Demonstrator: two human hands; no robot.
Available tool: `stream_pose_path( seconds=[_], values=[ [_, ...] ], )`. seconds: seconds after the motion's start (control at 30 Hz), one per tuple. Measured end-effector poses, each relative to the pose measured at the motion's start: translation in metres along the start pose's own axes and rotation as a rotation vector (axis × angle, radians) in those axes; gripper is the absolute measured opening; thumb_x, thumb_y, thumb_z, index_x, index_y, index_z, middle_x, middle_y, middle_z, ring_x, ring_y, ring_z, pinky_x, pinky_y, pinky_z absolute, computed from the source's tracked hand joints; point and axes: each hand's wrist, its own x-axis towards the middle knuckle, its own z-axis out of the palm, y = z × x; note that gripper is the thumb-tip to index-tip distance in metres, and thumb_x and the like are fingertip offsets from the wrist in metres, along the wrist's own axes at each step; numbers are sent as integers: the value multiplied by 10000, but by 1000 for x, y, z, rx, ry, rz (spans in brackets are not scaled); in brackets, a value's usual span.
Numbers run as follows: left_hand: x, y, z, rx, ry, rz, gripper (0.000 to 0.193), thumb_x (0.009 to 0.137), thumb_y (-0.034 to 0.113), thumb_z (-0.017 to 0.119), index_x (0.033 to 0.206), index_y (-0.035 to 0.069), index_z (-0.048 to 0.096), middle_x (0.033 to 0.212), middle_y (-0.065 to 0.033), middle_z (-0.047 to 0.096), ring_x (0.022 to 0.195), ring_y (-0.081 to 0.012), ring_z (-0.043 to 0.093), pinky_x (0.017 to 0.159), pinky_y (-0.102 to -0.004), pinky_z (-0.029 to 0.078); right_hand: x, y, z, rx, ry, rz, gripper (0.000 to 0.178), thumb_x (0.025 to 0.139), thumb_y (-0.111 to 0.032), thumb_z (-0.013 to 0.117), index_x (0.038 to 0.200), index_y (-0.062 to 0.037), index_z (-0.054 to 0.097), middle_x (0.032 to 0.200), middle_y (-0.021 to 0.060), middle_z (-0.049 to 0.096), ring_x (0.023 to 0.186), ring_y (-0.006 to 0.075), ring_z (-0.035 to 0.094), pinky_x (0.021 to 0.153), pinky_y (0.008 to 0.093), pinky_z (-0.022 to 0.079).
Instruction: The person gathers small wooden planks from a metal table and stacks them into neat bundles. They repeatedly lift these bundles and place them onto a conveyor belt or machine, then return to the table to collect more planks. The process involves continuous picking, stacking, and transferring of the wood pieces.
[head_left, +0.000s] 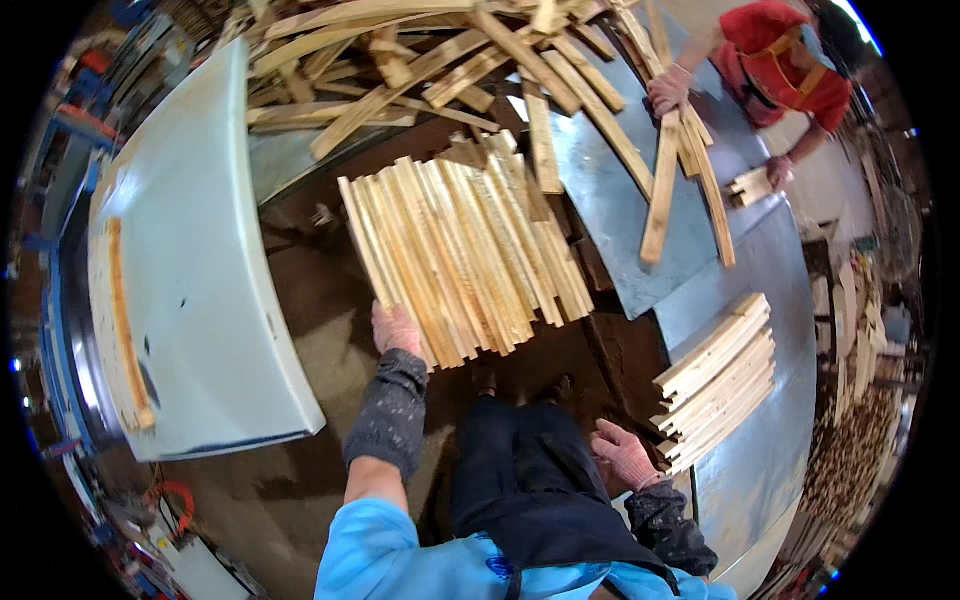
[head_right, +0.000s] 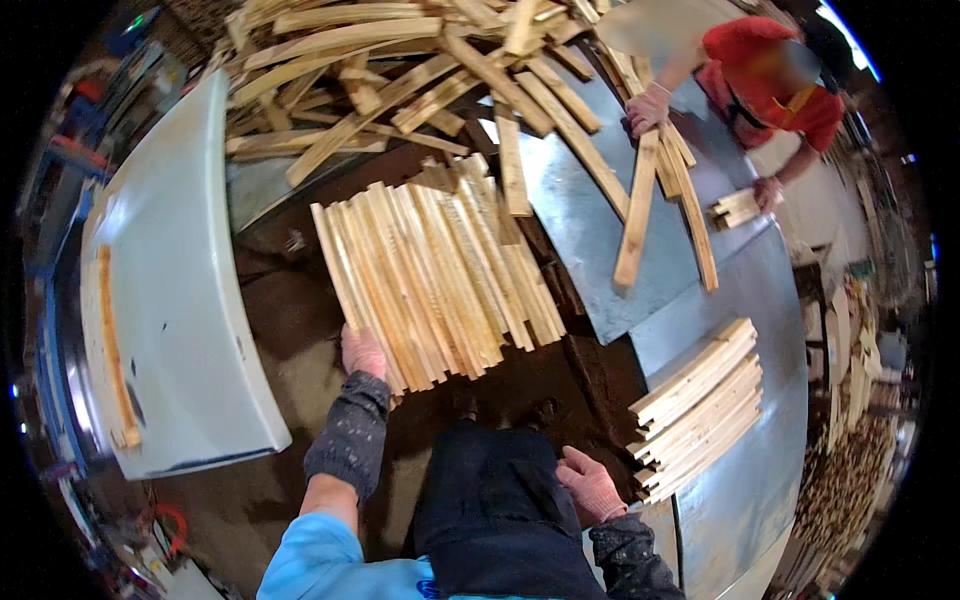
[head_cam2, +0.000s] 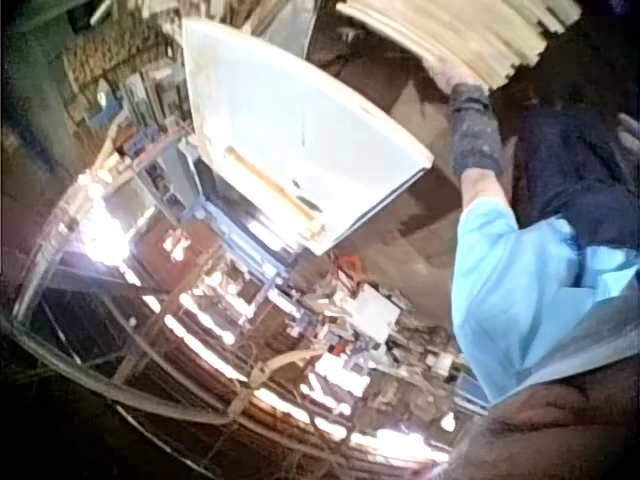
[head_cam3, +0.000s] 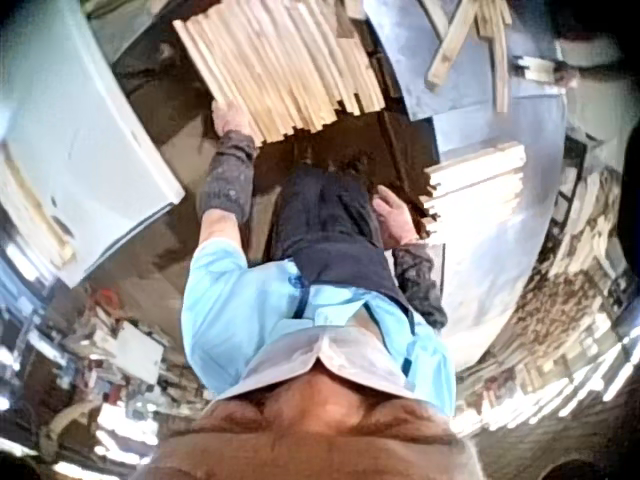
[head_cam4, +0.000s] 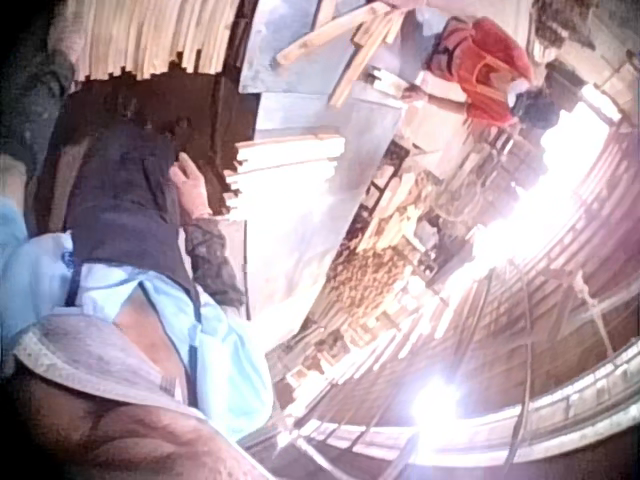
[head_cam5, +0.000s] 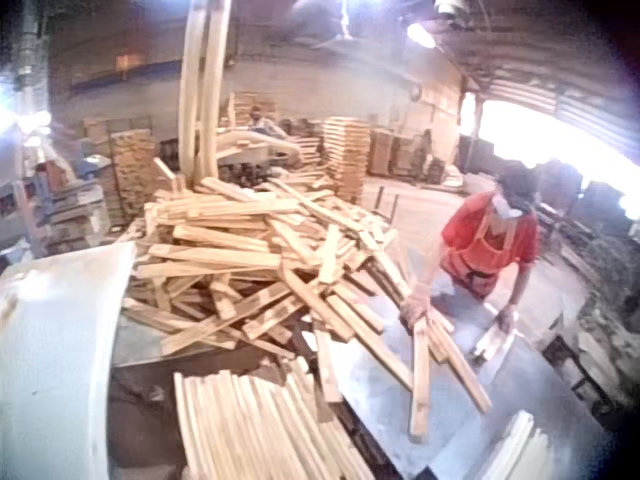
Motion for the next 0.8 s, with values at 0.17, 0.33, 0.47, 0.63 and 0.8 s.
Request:
stream_pose_path(
  seconds=[0.17,0.33,0.47,0.63,0.8],
  values=[
    [-21,34,38,136,-197,16,475,1036,340,617,1335,-27,655,1257,-287,679,1215,-476,643,1049,-539,518,9,5,5,-7,-4,-10,697,1020,-177,753,1617,46,470,1383,142,699,1184,191,666,1057,316,529],
    [-64,99,124,-113,-315,82,394,1025,331,628,1171,-30,684,1121,-251,708,1066,-449,669,929,-522,516,14,25,-4,-86,48,-48,701,1021,-189,752,1622,34,470,1379,143,700,1178,204,674,1059,326,531],
    [-65,158,199,-70,-393,-60,558,996,353,649,1396,-35,612,1359,-301,642,1282,-468,604,1091,-492,476,-2,48,-20,-20,113,-20,706,1031,-184,746,1630,47,451,1347,116,697,1075,182,673,990,321,556],
    [-72,202,258,121,-471,71,908,932,365,722,1644,-64,358,1667,-348,395,1534,-479,422,1275,-461,369,-21,79,-37,121,177,118,696,1019,-204,745,1616,30,476,1480,196,676,1346,266,654,1150,347,494],
    [-87,219,265,320,-710,203,1299,882,657,763,1734,-33,67,1793,-321,114,1673,-411,168,1354,-487,208,-21,99,-55,42,90,92,684,1015,-257,722,1584,47,498,1399,185,726,1283,250,686,1099,339,513]
  ],
)
